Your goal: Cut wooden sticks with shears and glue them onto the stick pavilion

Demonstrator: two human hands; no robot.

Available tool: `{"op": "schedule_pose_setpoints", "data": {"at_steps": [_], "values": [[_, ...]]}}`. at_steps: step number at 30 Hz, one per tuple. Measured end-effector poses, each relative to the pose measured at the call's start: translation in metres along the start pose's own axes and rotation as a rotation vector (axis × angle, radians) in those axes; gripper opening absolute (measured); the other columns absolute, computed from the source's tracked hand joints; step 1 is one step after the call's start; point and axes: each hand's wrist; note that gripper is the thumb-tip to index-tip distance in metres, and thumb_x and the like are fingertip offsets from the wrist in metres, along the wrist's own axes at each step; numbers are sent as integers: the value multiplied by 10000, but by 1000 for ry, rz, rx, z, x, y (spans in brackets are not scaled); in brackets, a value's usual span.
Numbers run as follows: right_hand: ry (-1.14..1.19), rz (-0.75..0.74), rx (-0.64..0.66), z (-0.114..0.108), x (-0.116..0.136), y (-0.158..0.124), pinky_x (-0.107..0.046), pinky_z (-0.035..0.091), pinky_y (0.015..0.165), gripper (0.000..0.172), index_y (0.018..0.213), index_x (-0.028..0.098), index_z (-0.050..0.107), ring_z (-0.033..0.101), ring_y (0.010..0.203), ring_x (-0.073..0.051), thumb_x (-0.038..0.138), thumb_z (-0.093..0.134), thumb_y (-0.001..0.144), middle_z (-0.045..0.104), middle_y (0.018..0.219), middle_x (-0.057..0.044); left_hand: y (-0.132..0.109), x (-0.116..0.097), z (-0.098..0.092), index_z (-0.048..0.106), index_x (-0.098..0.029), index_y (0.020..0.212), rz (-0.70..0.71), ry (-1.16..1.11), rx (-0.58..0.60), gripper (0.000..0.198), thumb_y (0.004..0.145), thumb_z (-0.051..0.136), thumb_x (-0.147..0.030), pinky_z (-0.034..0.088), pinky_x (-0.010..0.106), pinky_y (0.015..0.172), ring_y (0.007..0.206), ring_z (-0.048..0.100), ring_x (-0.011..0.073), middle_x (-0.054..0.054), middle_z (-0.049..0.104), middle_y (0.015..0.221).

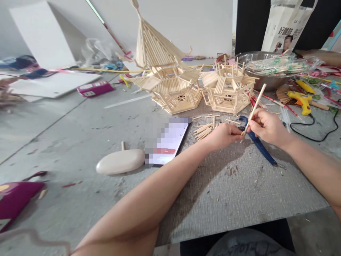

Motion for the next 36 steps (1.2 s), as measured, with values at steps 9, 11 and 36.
{"op": "schedule_pose_setpoints", "data": {"at_steps": [9,11,36], "values": [[-116,-60,53,1,4,-3,-260,390,529,61,768,213,401,512,519,-102,249,450,775,543,582,33,0,3,6,535,-134,595,-60,-34,-11,193,757,480,-223,371,178,508,505,464,56,-21,520,543],[-139,-73,56,1,5,-3,-258,386,533,56,764,213,399,505,526,-101,245,444,772,543,598,29,0,2,5,535,-136,585,-46,3,-33,183,744,491,-216,365,178,509,513,461,58,-23,521,545],[-153,-172,154,6,-1,-1,-237,360,585,132,739,182,480,453,592,-93,251,406,824,490,665,13,-1,-4,3,565,-129,588,-94,96,-29,181,719,478,-218,295,182,483,514,385,65,-43,430,499]]}}
Point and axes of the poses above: each hand's wrist, its own y-axis towards the middle knuckle, its own z-axis out of the palm, x = y × z
